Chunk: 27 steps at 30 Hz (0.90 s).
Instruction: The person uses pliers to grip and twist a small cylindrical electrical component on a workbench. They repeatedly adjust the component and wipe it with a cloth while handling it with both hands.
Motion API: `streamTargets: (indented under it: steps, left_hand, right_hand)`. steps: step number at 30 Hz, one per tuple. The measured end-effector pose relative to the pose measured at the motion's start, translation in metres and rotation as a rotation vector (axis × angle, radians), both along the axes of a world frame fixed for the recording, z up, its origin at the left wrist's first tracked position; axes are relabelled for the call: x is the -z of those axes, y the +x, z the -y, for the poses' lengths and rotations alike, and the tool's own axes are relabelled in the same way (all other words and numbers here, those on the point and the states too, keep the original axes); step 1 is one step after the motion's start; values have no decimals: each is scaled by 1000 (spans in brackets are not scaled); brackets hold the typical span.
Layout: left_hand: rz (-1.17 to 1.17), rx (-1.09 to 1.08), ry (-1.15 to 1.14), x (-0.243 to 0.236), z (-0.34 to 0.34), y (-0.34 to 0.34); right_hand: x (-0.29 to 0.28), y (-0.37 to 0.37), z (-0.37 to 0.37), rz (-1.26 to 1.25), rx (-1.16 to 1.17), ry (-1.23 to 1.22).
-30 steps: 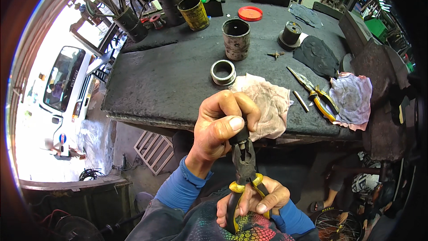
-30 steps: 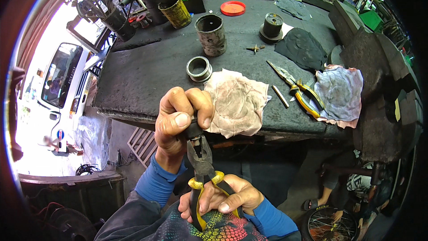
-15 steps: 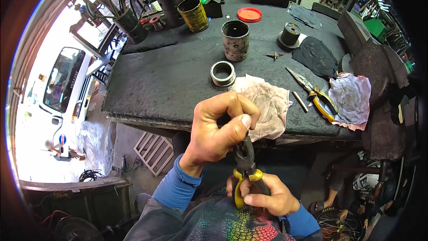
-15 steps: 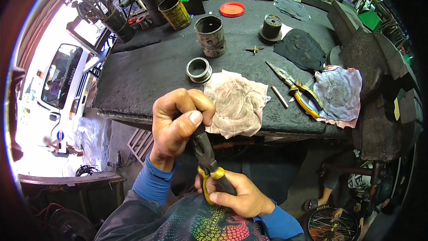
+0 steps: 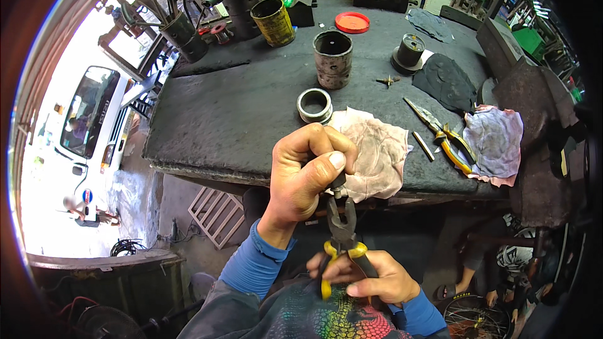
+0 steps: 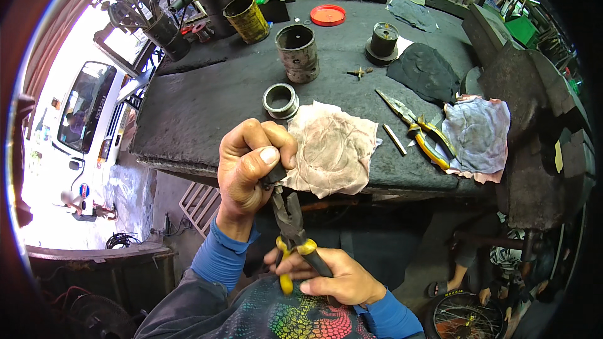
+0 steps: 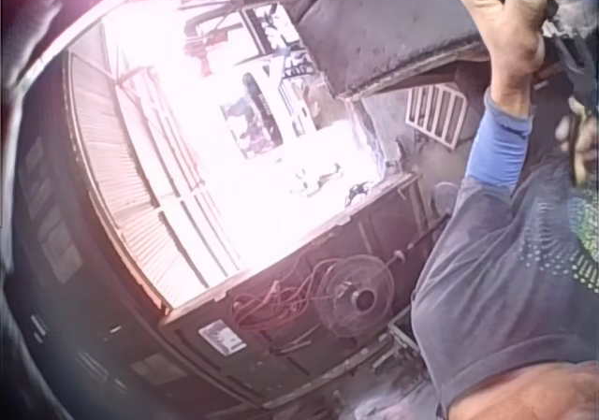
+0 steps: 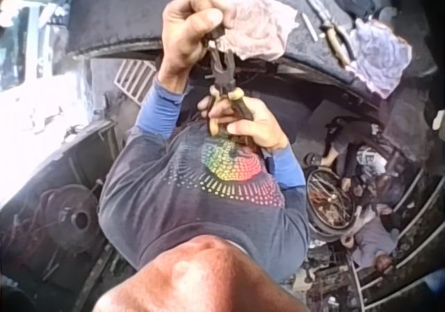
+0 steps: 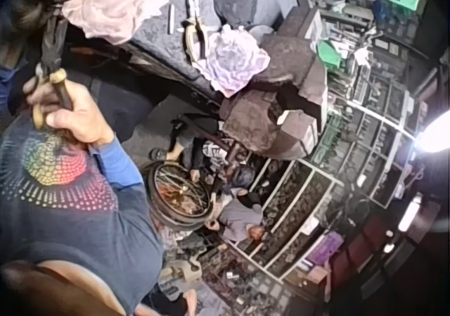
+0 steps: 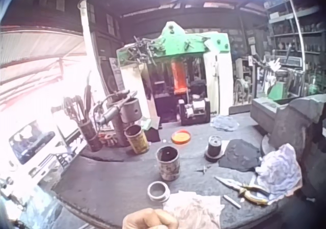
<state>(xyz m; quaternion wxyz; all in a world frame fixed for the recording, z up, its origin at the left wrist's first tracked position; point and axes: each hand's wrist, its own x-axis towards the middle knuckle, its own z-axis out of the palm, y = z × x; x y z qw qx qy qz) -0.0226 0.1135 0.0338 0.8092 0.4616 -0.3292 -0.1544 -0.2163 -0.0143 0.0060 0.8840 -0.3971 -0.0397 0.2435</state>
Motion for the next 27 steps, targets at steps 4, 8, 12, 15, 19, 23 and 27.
streamTargets:
  steps: [4,8,12,15,19,23,27]
  left_hand:
    - [-42,71,-84,6,4,0]
    - [-118,133,-183,9,9,-6]
    - [-119,152,-206,10,12,-8]
    - [-126,175,-206,14,13,-7]
    - [-143,152,-156,12,13,-9]
    - [-11,27,106,0,5,-7]
    - [66,-58,298,-5,-3,-5]
  right_hand:
    - [13,-1,-2,-118,-110,398]
    - [14,1,-13,-193,-90,560]
    - [14,0,-14,-208,-77,616]
    - [17,0,-16,-190,-62,687]
    - [15,-2,-11,-237,-68,657]
    - [7,3,-6,-41,92,219]
    - [-12,3,-4,9,155,-437]
